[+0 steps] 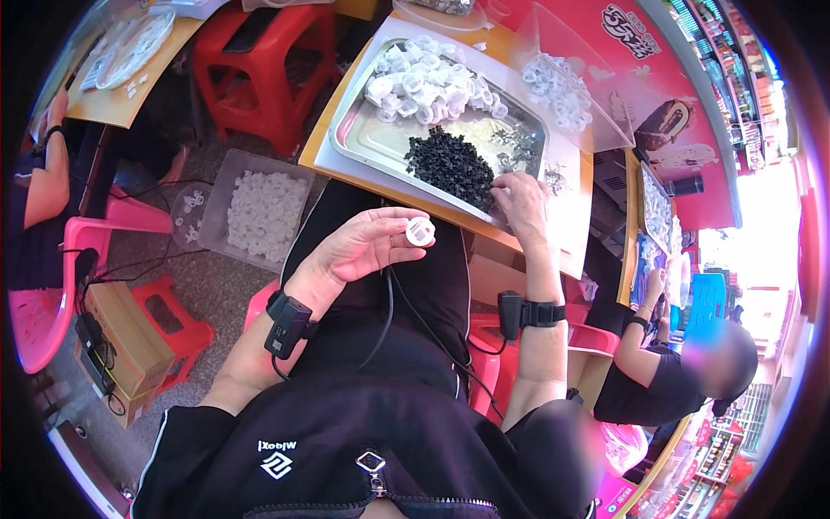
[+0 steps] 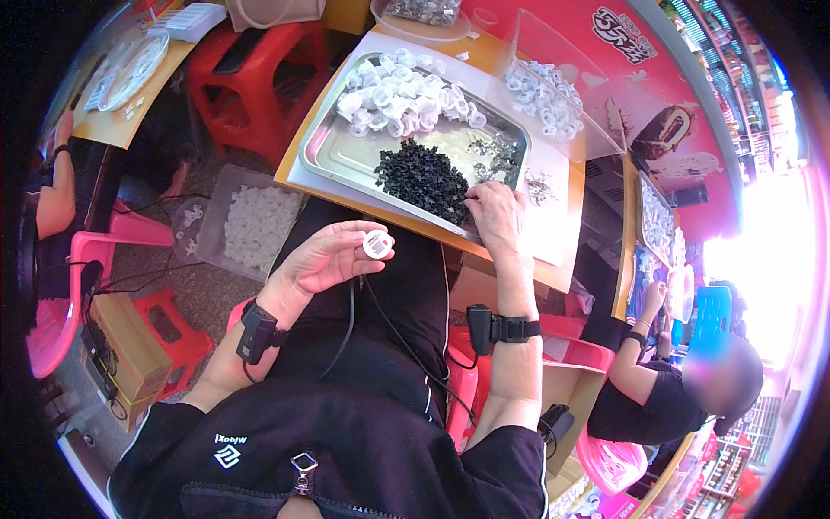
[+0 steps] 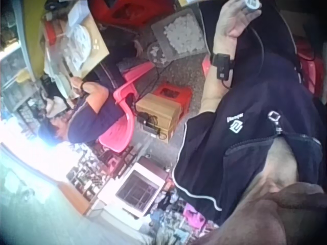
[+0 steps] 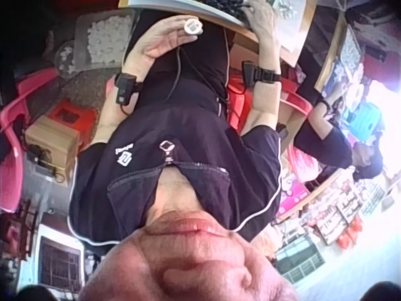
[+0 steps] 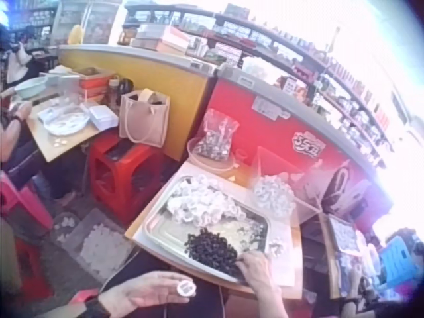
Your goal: Assembling small black components into white plastic housings at a workstation.
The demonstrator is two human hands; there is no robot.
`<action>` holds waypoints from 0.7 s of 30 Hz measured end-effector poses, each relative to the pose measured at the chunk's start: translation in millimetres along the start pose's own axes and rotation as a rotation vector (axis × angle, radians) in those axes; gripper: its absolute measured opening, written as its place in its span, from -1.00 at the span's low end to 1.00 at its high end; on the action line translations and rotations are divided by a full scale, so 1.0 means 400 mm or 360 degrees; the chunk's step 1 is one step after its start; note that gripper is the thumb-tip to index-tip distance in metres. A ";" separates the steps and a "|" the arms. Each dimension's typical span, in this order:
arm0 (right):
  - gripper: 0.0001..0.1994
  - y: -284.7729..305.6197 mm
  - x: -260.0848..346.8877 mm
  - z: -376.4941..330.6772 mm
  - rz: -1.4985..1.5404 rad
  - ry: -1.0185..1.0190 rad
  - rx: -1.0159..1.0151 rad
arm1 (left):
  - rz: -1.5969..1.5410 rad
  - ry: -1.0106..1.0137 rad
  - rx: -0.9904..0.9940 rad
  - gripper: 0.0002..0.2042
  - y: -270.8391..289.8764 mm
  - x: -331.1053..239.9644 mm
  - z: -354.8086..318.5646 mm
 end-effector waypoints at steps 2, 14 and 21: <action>-0.91 0.004 0.002 -0.004 -0.0045 0.0030 -0.0041 | -0.0007 0.0013 -0.0005 -0.70 -0.001 0.003 -0.001; -0.92 0.038 0.027 -0.119 0.2789 -0.0719 -0.0212 | 0.0130 -0.0041 -0.0018 -0.70 -0.040 0.001 -0.009; -0.89 0.055 0.146 -0.167 0.3411 -0.0566 -0.0118 | 0.0228 -0.0103 0.0069 -0.68 -0.132 -0.001 -0.032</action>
Point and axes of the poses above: each hand's wrist, its own z-axis towards the middle knuckle, its own y-axis out of the back of the hand, x = y × z, the point moved 9 cm from there along z, towards the middle knuckle, and after that the axes turned 7 degrees about -z, right-handed, at the moved point
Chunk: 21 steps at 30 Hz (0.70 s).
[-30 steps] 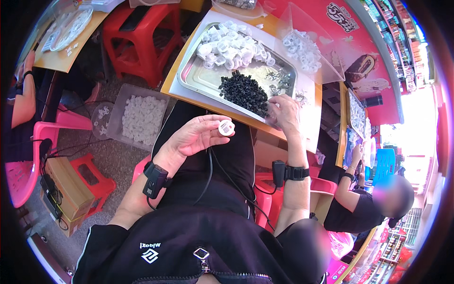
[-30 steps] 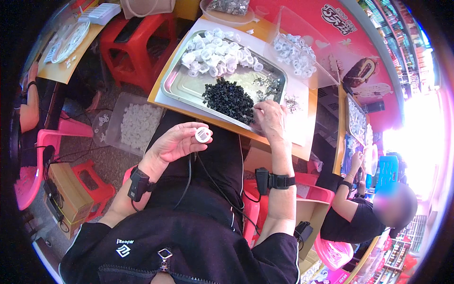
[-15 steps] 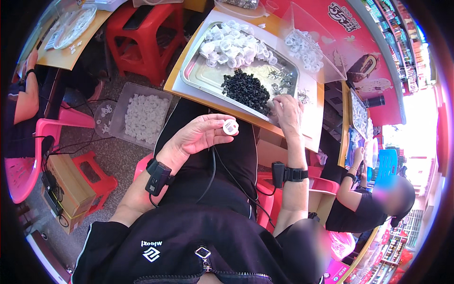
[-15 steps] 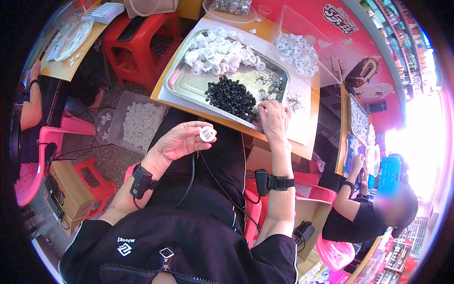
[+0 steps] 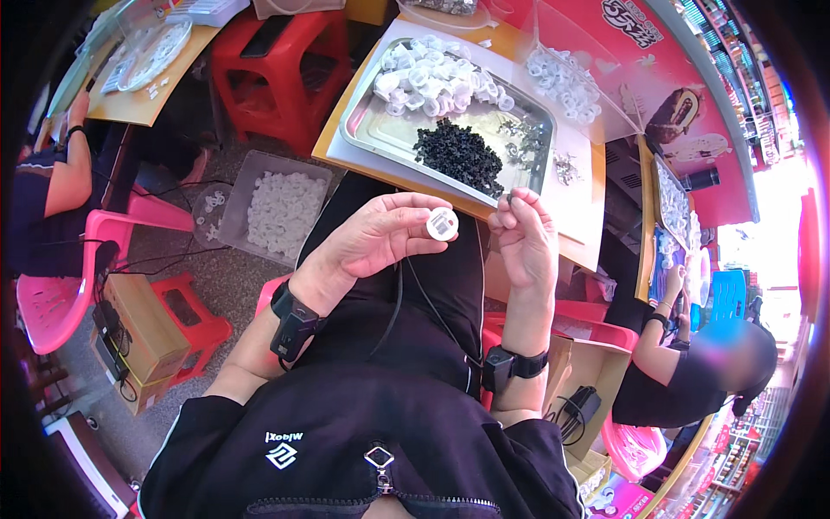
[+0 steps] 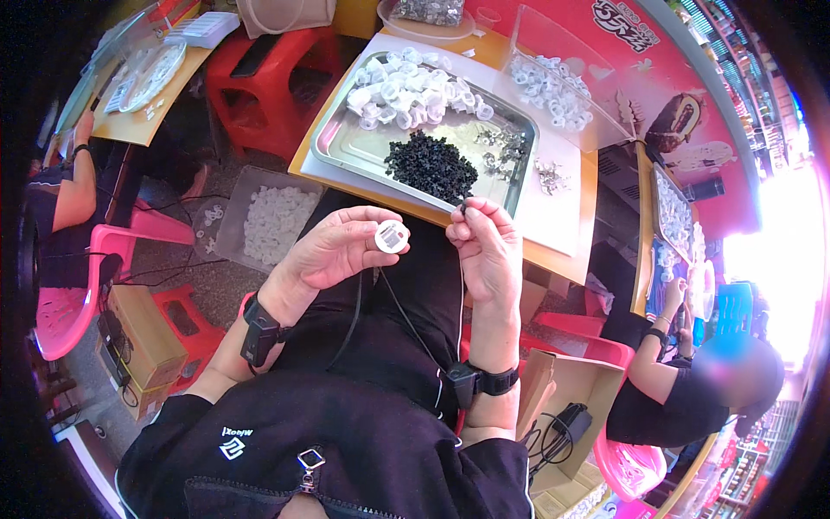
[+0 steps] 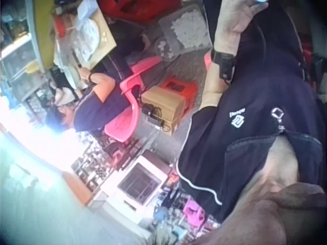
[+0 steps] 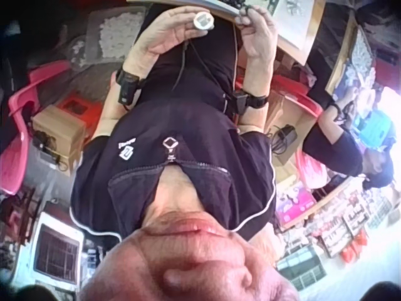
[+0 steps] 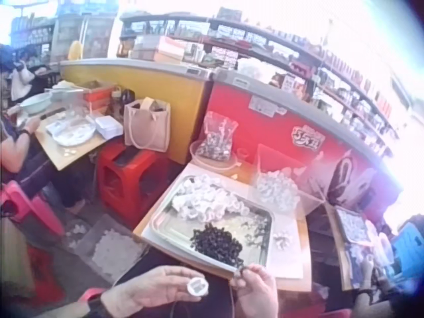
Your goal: Assembling small black components into white plastic housings at a workstation.
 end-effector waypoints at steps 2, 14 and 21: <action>-0.83 -0.015 0.002 -0.018 -0.0070 0.0026 -0.0033 | 0.0016 0.0026 0.0020 -0.69 -0.027 0.005 -0.006; -0.88 -0.095 0.000 -0.093 0.0147 -0.0007 0.0152 | 0.0002 0.0009 -0.0014 -0.71 -0.068 0.021 -0.023; -0.91 -0.086 -0.019 -0.083 0.0090 -0.0036 0.0026 | -0.0025 0.0011 -0.0076 -0.72 -0.056 0.029 -0.021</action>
Point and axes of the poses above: each hand's wrist, its own z-axis towards the middle knuckle, its own y-axis out of the back of the hand, x = y × z, the point moved 9 cm from there along z, towards the middle knuckle, and after that the axes turned 7 degrees about -z, right-handed, at the moved point
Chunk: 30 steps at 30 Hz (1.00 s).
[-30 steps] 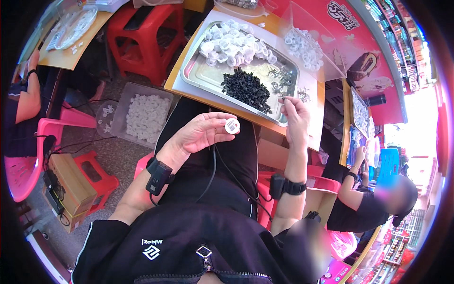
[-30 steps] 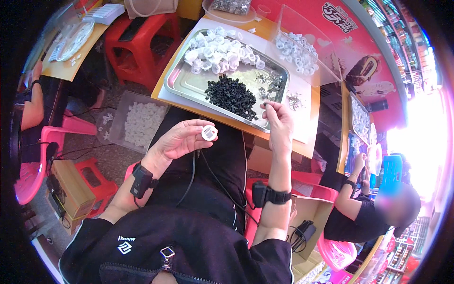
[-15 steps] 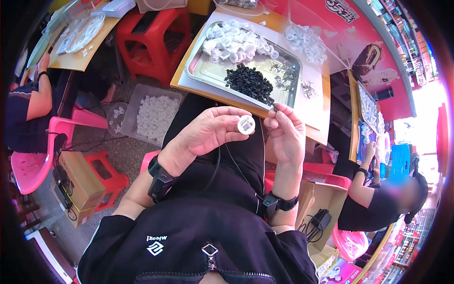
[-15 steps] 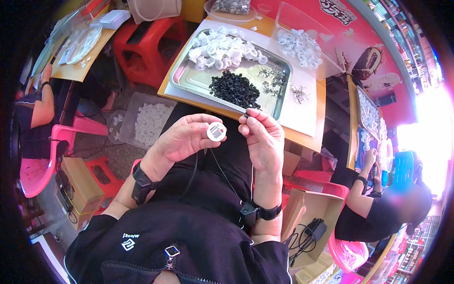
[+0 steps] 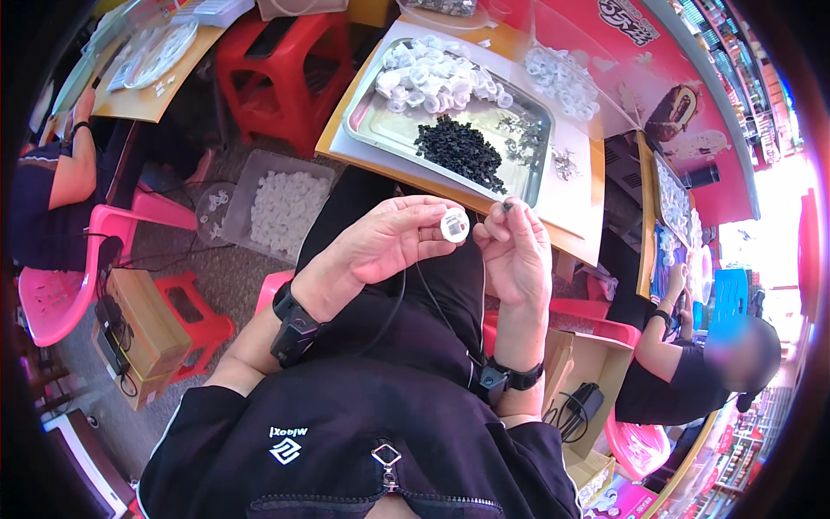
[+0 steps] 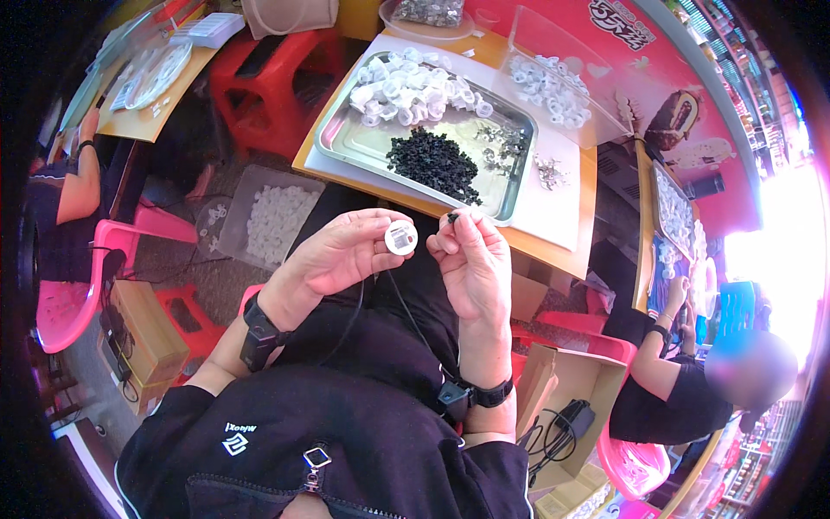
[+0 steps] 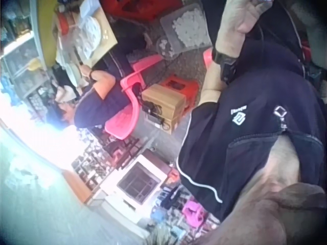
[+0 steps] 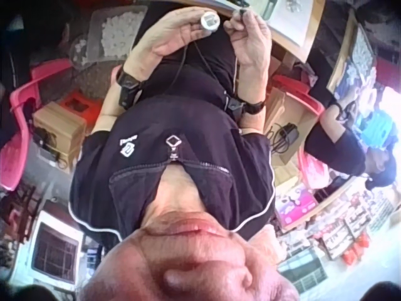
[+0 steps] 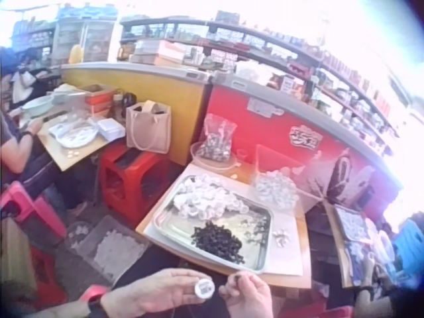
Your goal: Assembling small black components into white plastic housings at a workstation.
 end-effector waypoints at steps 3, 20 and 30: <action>-0.92 0.000 0.000 0.006 -0.0101 0.0035 0.0003 | -0.0063 0.0016 -0.0024 -0.74 0.015 0.003 0.003; -0.85 -0.142 0.109 -0.032 -0.2183 0.0793 0.0123 | -0.0188 0.0151 0.0018 -0.81 0.011 0.027 0.002; -0.84 -0.155 0.097 -0.032 -0.2459 0.0908 0.0212 | -0.0176 0.0118 0.0005 -0.82 0.018 0.032 0.006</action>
Point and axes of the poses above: each hand's wrist, its own z-axis towards the middle knuckle, its own y-axis out of the back of the hand, x = y × z, the point moved 9 cm from there along z, towards the middle knuckle, and after that the axes turned 7 degrees about -z, right-handed, at the moved point
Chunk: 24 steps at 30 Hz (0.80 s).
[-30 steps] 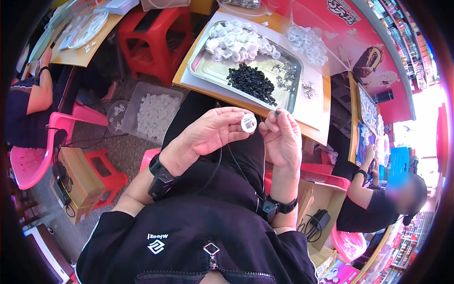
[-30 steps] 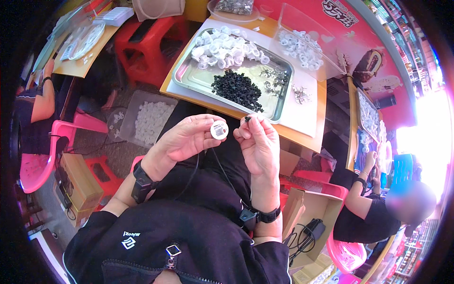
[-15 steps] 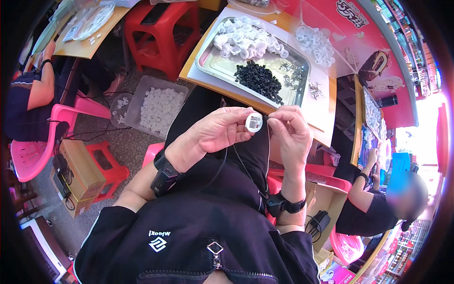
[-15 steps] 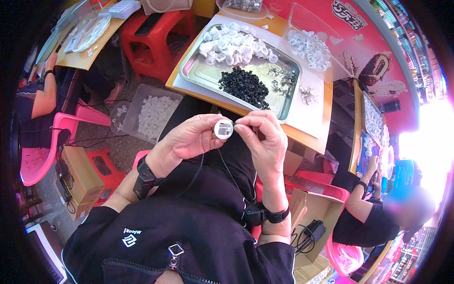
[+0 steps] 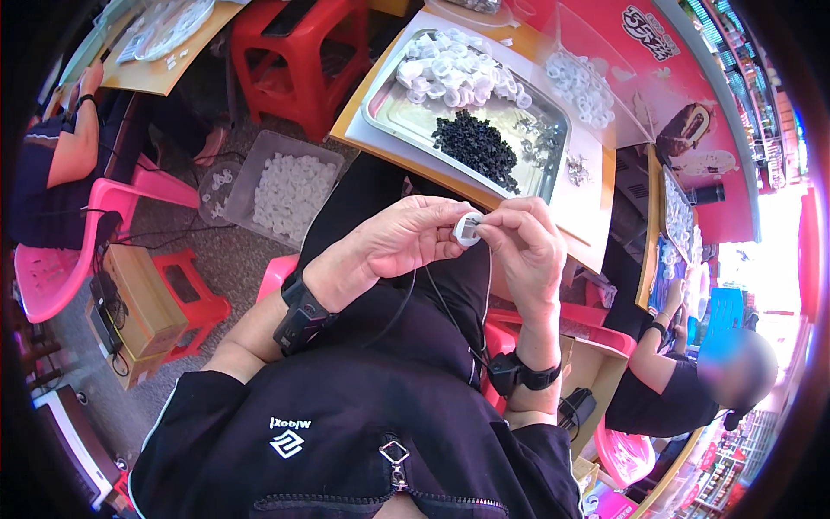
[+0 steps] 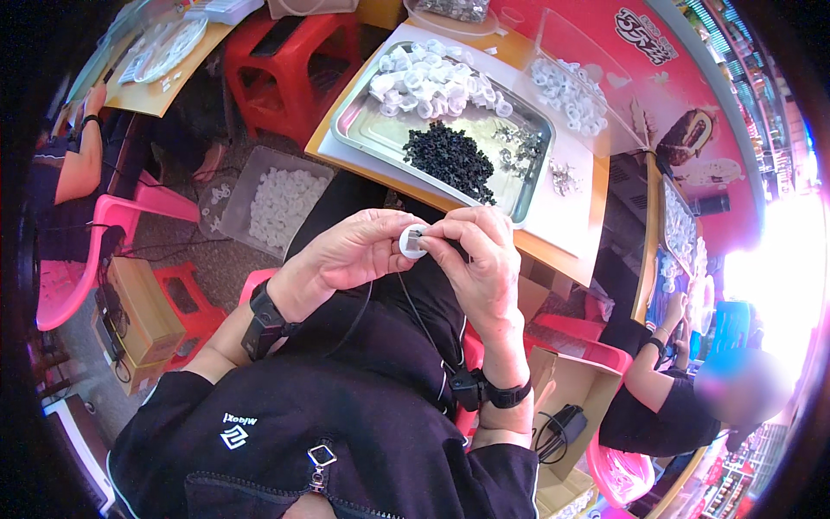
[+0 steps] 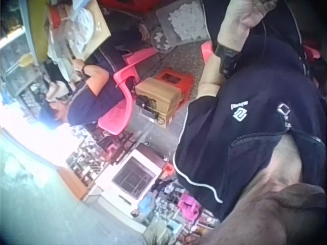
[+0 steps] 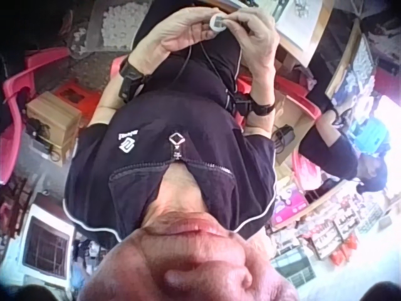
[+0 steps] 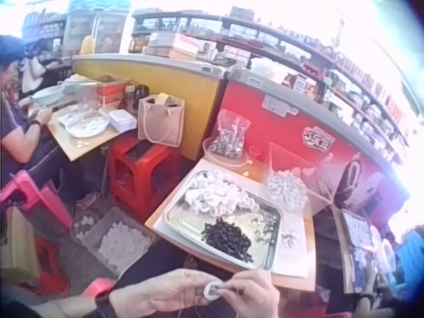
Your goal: Assembling small black components into white plastic housings at a workstation.
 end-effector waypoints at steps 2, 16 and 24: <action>-0.84 -0.001 0.000 -0.002 -0.0017 0.0004 0.0011 | 0.0015 0.0004 -0.0017 -0.82 0.000 0.001 0.000; -0.84 0.004 0.073 0.007 -0.0422 0.0434 -0.0043 | 0.0232 -0.0118 -0.0061 -0.82 0.026 -0.010 0.003; -0.88 -0.035 -0.006 -0.011 -0.0053 0.0010 0.0006 | 0.0311 -0.0164 -0.0093 -0.82 0.053 -0.009 0.011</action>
Point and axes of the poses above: each hand's wrist, its own z-axis towards the middle knuckle, its own y-axis out of the back of the hand, x = y × z, the point moved 9 cm from there along z, towards the middle knuckle, and after that the axes turned 7 degrees about -z, right-handed, at the moved point
